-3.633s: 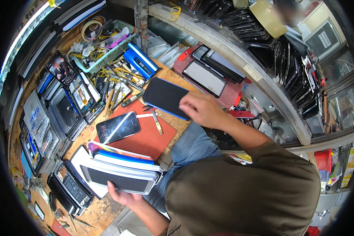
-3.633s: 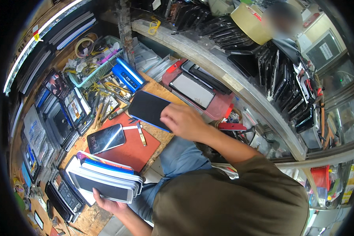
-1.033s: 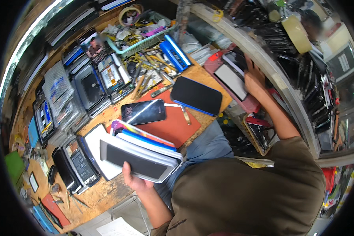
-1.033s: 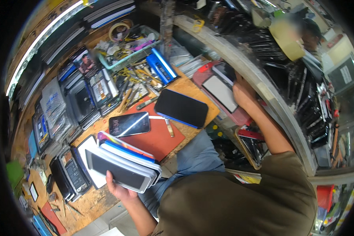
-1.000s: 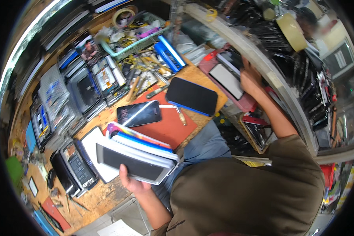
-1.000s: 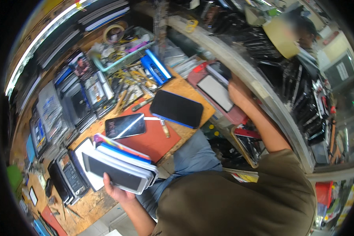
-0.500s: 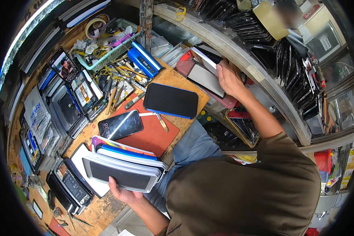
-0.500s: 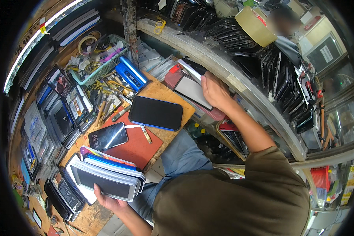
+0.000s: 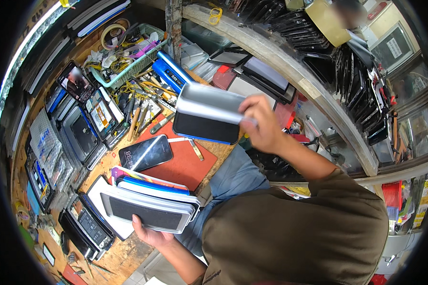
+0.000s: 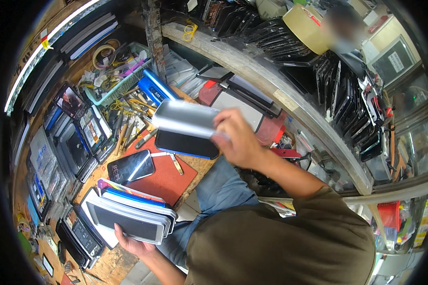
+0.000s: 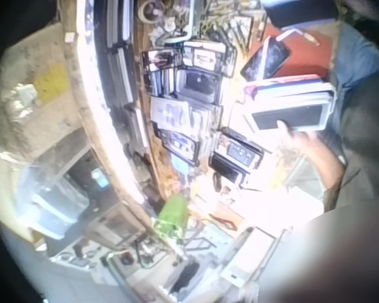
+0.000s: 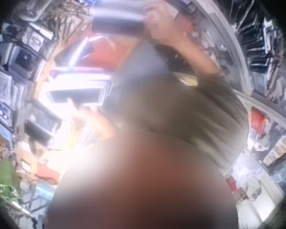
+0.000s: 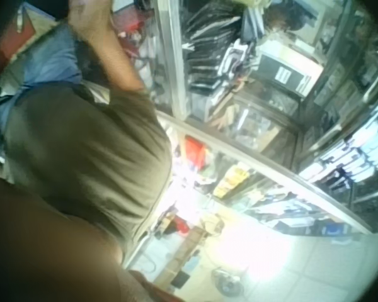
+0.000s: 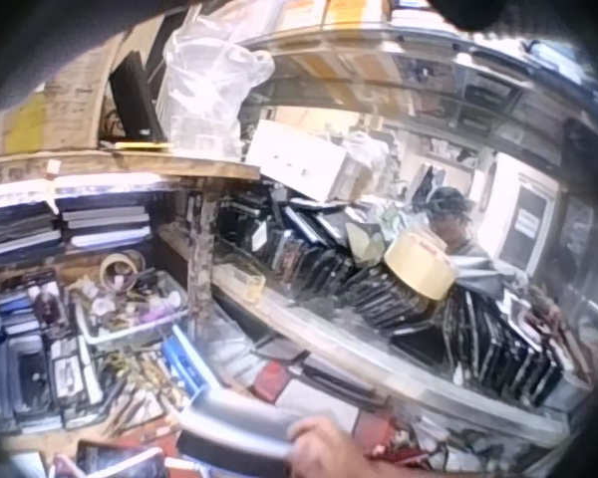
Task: The person organizes several tablet devices on a cluttered workbench, then uses a metal prying tool to carefully open the back casing of a smartphone. They remove the back cover and set it aside, exposing the internal components.
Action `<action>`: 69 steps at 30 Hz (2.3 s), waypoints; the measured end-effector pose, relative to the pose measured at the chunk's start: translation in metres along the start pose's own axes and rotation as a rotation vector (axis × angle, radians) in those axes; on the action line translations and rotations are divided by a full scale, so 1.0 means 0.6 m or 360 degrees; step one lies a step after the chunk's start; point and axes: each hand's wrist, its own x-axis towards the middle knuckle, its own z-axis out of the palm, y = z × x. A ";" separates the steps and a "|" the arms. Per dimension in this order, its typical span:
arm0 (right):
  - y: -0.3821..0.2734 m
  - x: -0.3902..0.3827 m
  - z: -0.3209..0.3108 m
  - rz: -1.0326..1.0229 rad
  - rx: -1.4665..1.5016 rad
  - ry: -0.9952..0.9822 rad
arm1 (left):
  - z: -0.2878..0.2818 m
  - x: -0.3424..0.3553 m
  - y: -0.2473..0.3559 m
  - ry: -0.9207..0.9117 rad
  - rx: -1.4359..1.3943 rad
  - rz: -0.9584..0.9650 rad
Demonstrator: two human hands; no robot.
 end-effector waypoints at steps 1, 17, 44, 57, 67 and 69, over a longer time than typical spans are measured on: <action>-0.019 -0.006 0.015 -0.0091 -0.0020 -0.0025 | 0.002 0.000 0.000 0.0023 0.0014 0.0006; 0.269 0.210 0.085 0.0489 -0.1237 -0.0625 | 0.008 -0.002 -0.011 0.0047 0.0103 0.0167; 0.288 0.005 -0.136 0.0747 -0.1089 -0.0614 | 0.013 -0.007 -0.003 0.0044 0.0066 0.0041; 0.272 0.035 -0.051 0.0638 -0.1275 -0.0471 | 0.015 -0.005 -0.005 0.0122 0.0061 0.0061; 0.126 0.028 -0.025 0.0605 -0.0632 -0.0944 | 0.007 0.001 -0.002 0.0067 0.0046 0.0032; 0.116 0.029 -0.018 0.0714 -0.0658 -0.0967 | 0.005 -0.001 -0.001 0.0054 0.0063 0.0031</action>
